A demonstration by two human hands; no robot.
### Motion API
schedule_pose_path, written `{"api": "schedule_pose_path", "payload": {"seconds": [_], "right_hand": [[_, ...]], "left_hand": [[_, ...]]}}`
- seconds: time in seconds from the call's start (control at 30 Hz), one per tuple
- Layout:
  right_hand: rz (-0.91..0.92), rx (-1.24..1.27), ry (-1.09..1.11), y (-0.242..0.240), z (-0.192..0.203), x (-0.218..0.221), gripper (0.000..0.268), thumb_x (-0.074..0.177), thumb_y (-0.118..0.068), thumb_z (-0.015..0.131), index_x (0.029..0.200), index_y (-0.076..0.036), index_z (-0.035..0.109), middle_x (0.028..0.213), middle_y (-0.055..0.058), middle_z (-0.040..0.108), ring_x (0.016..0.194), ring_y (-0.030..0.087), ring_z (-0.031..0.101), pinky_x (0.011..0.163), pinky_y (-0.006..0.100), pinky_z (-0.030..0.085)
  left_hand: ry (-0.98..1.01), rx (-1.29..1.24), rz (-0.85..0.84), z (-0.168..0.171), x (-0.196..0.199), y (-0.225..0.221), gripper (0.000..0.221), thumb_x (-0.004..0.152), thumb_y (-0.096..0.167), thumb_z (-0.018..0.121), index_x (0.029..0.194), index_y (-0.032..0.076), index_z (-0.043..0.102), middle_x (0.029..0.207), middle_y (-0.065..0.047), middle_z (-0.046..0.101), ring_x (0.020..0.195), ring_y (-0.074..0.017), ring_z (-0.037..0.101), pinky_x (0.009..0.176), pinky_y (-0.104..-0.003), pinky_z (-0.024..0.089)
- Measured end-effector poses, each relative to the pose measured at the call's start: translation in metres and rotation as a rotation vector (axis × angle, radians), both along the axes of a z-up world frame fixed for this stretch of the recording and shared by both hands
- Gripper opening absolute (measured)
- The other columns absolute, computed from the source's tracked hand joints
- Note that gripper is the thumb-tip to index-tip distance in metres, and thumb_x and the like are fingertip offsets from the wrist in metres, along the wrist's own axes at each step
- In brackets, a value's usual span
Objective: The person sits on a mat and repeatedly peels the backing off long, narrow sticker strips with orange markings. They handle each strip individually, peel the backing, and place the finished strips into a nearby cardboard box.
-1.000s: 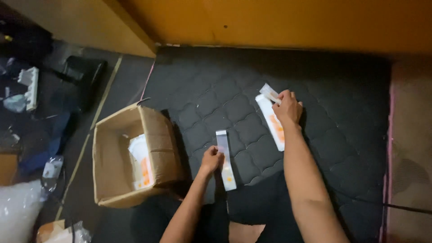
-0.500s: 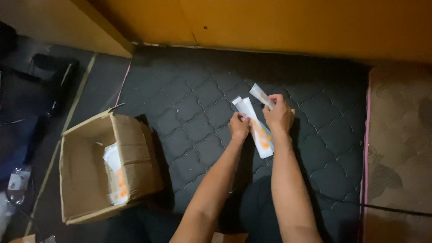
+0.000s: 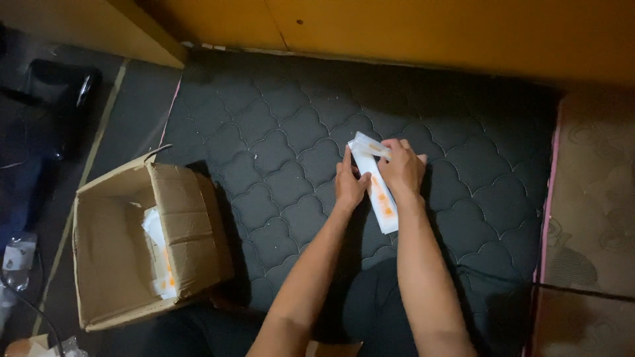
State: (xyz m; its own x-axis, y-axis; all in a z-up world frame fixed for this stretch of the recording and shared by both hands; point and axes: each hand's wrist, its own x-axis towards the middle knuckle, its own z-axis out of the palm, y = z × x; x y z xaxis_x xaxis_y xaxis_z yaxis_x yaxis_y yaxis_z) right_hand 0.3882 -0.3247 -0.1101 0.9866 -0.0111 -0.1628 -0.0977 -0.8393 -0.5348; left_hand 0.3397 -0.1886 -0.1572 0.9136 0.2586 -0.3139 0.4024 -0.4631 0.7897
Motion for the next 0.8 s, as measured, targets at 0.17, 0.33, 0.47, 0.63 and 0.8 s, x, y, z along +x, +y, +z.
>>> {"api": "schedule_pose_path", "payload": {"seconds": [0.17,0.33,0.47,0.63,0.8], "right_hand": [[0.166,-0.063,-0.166,0.015,-0.04,0.001,0.035,0.088,-0.014,0.065,0.12,-0.027,0.069,0.112,0.001,0.065,0.103,0.027,0.072,0.098,0.046,0.041],[0.217,-0.077,-0.239,0.02,-0.049,-0.002,0.034,0.091,-0.01,0.062,0.119,-0.025,0.073,0.113,0.002,0.065,0.103,0.027,0.072,0.092,0.046,0.041],[0.203,-0.069,-0.203,0.026,-0.013,-0.017,0.052,0.08,-0.024,0.072,0.131,-0.019,0.065,0.132,0.006,0.056,0.114,0.031,0.067,0.099,0.049,0.04],[0.297,-0.098,-0.398,0.064,0.029,-0.054,0.042,0.09,-0.027,0.069,0.131,-0.019,0.067,0.116,0.007,0.063,0.104,0.029,0.07,0.09,0.044,0.047],[0.696,0.012,-0.7,0.162,0.073,-0.125,0.023,0.09,-0.02,0.074,0.113,-0.019,0.072,0.087,-0.003,0.067,0.08,0.022,0.071,0.077,0.035,0.05]], "left_hand": [[-0.089,-0.194,0.181,-0.055,-0.009,0.009,0.105,0.091,0.02,0.075,0.166,0.015,0.001,0.113,-0.014,0.061,0.101,-0.0343,0.068,0.083,-0.043,0.057],[-0.174,-0.291,0.241,0.016,-0.07,0.038,0.091,0.098,0.015,0.067,0.165,0.012,0.006,0.112,-0.014,0.063,0.088,-0.0278,0.07,0.069,-0.032,0.057],[-0.361,-0.104,0.006,0.137,-0.133,0.095,0.049,0.097,0.018,0.068,0.143,0.012,0.052,0.098,-0.011,0.073,0.086,-0.0269,0.07,0.077,-0.039,0.057],[-0.492,0.206,0.065,0.22,-0.203,0.21,0.018,0.095,0.017,0.07,0.11,0.021,0.08,0.091,-0.003,0.079,0.079,-0.0259,0.074,0.071,-0.036,0.059],[-0.591,0.39,0.354,0.228,-0.263,0.326,0.014,0.099,0.017,0.068,0.108,0.017,0.078,0.08,-0.005,0.075,0.074,-0.0237,0.071,0.071,-0.035,0.056]]}}
